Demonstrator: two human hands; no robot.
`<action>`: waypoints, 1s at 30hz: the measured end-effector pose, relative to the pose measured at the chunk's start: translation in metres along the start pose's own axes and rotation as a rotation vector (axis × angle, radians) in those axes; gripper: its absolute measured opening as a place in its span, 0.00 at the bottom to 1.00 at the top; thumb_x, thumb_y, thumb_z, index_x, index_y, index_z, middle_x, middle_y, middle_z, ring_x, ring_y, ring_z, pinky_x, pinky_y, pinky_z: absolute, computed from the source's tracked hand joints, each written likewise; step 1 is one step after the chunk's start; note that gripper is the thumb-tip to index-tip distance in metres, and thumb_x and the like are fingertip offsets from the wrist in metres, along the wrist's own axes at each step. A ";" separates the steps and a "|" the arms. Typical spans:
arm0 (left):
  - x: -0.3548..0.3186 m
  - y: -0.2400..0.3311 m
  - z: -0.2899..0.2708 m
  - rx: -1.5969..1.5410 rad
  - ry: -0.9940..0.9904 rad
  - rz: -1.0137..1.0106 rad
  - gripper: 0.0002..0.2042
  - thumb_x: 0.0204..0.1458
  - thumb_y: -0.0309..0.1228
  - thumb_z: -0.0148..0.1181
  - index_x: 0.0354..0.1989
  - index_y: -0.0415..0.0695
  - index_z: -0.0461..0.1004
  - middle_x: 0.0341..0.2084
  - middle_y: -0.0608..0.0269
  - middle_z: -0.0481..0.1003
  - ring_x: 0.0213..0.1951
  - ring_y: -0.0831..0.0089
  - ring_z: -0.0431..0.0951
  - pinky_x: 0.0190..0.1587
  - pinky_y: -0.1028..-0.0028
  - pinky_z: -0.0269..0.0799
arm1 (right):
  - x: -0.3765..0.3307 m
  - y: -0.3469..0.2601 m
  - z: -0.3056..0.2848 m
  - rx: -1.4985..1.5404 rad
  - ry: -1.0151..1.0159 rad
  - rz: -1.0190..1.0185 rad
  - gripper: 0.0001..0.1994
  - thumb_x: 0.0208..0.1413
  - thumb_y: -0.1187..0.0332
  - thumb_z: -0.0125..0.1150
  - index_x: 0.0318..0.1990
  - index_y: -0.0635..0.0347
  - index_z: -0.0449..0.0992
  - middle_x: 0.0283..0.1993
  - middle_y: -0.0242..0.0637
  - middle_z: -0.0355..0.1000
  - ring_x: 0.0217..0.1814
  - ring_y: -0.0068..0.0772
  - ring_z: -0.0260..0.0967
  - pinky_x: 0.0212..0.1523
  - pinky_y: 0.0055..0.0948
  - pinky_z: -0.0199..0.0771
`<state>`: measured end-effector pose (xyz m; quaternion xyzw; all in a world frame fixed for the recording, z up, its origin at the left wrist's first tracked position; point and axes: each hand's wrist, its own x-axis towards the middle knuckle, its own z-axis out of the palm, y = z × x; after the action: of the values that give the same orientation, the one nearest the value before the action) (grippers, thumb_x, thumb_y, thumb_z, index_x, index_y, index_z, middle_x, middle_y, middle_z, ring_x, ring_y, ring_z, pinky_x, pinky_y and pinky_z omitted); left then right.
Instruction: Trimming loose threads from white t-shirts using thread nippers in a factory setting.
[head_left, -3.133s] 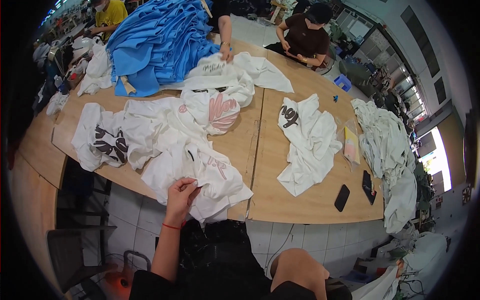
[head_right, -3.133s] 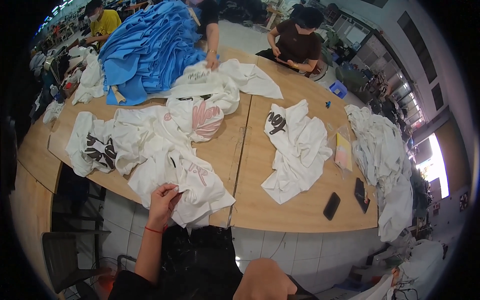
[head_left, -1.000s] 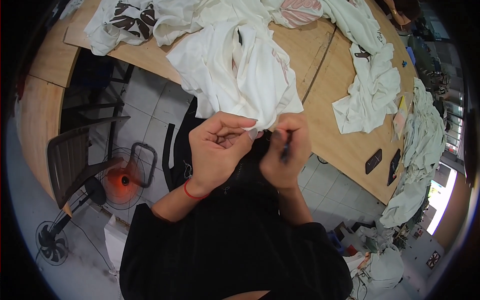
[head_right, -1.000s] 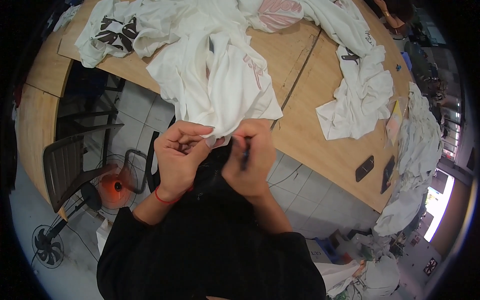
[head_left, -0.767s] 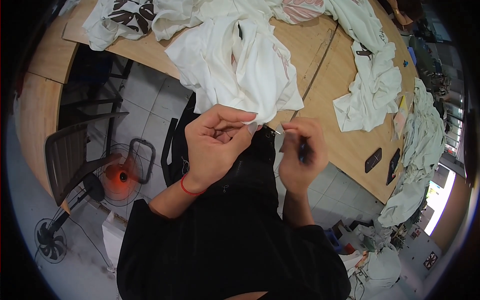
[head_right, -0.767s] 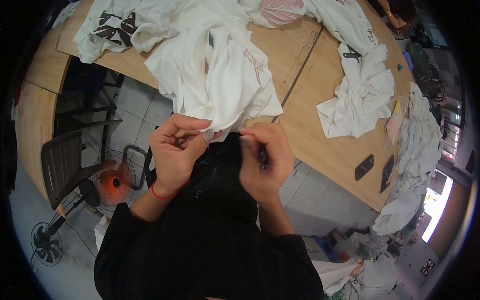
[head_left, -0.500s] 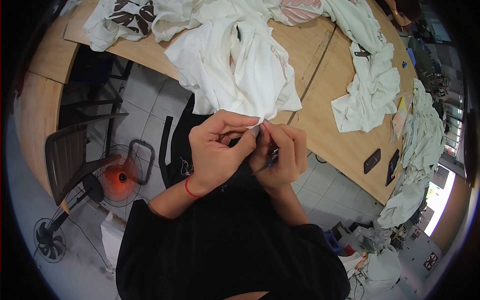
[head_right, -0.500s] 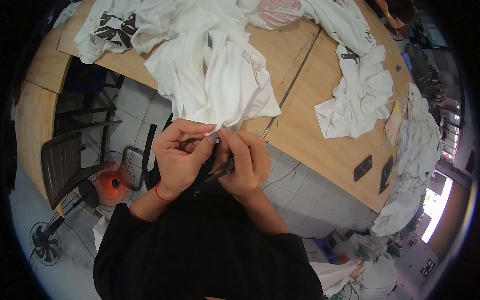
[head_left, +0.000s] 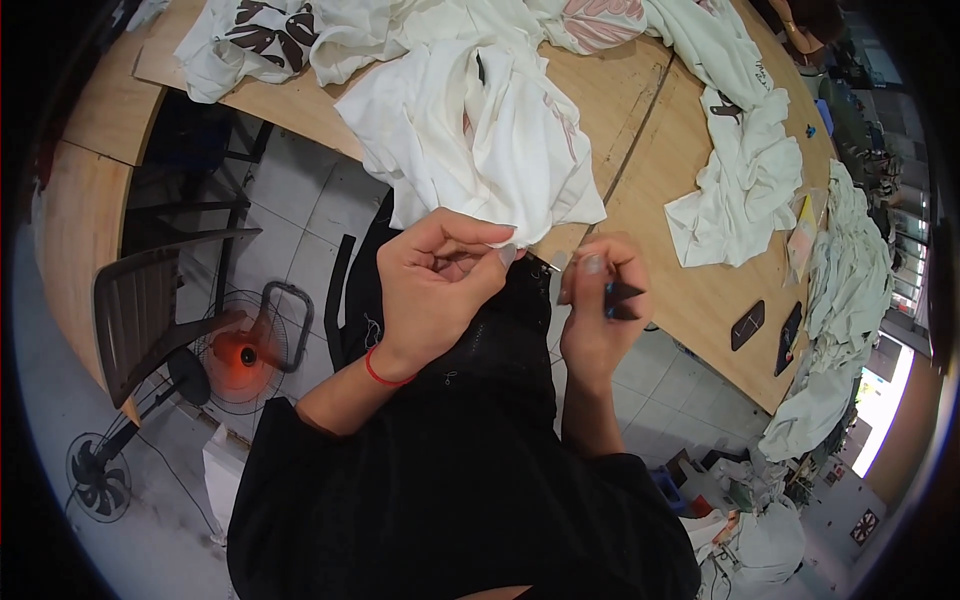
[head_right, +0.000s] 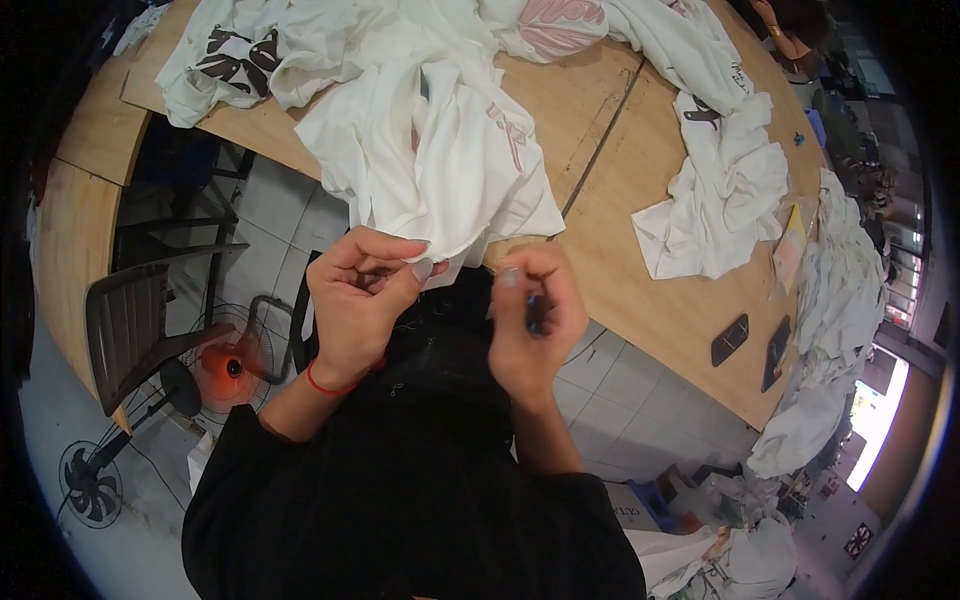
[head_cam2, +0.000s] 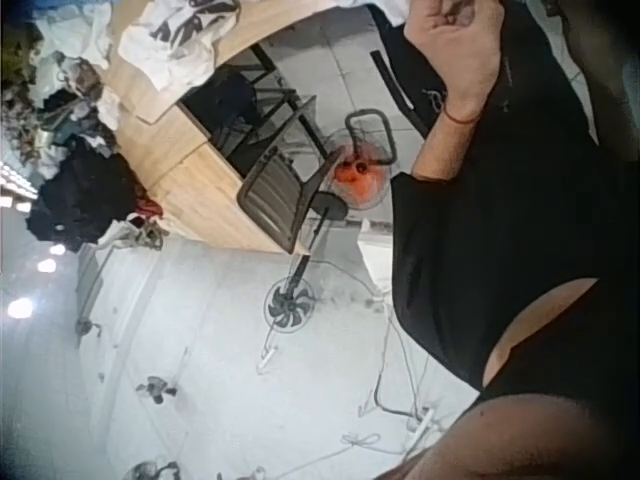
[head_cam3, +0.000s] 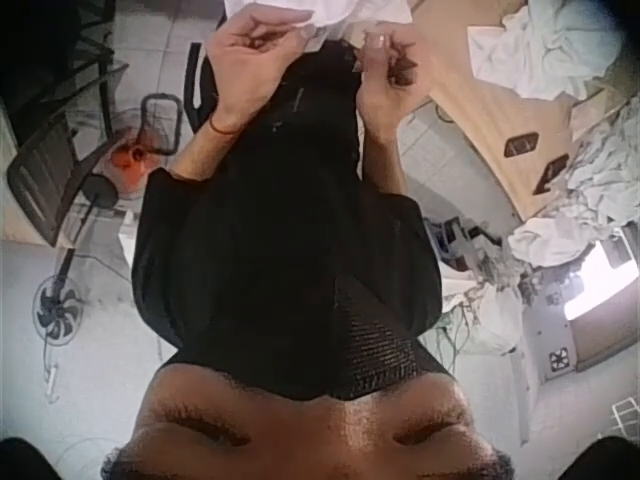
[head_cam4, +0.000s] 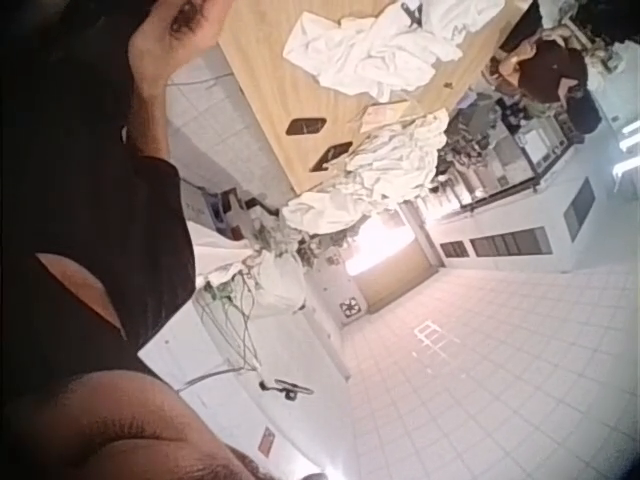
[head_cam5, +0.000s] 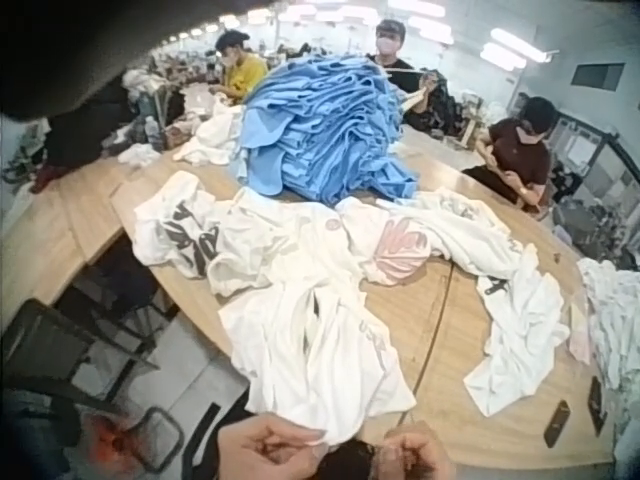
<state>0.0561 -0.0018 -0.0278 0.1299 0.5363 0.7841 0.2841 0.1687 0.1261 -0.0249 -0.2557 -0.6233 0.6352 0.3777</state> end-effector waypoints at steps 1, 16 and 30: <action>0.000 0.000 0.001 0.019 -0.002 0.002 0.09 0.62 0.12 0.66 0.49 0.31 0.81 0.40 0.51 0.88 0.41 0.79 0.87 0.41 0.83 0.79 | 0.001 -0.008 0.002 -0.240 -0.074 -0.062 0.04 0.68 0.81 0.65 0.46 0.65 0.80 0.41 0.33 0.75 0.33 0.17 0.67 0.35 0.19 0.67; 0.001 -0.001 -0.001 -0.003 0.010 -0.027 0.09 0.61 0.12 0.65 0.49 0.30 0.82 0.41 0.52 0.87 0.42 0.79 0.87 0.46 0.81 0.82 | 0.007 0.021 -0.003 -0.040 0.047 -0.038 0.05 0.70 0.75 0.66 0.42 0.64 0.75 0.31 0.36 0.70 0.25 0.28 0.67 0.30 0.24 0.66; 0.007 0.000 -0.003 -0.045 0.032 -0.039 0.08 0.62 0.12 0.66 0.48 0.28 0.81 0.41 0.50 0.87 0.45 0.75 0.88 0.49 0.79 0.84 | 0.012 0.004 0.008 0.086 0.040 0.053 0.10 0.81 0.64 0.53 0.47 0.60 0.66 0.32 0.25 0.64 0.28 0.11 0.56 0.27 0.19 0.54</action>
<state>0.0493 -0.0001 -0.0297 0.1003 0.5257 0.7921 0.2936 0.1548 0.1317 -0.0265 -0.2684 -0.5808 0.6658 0.3837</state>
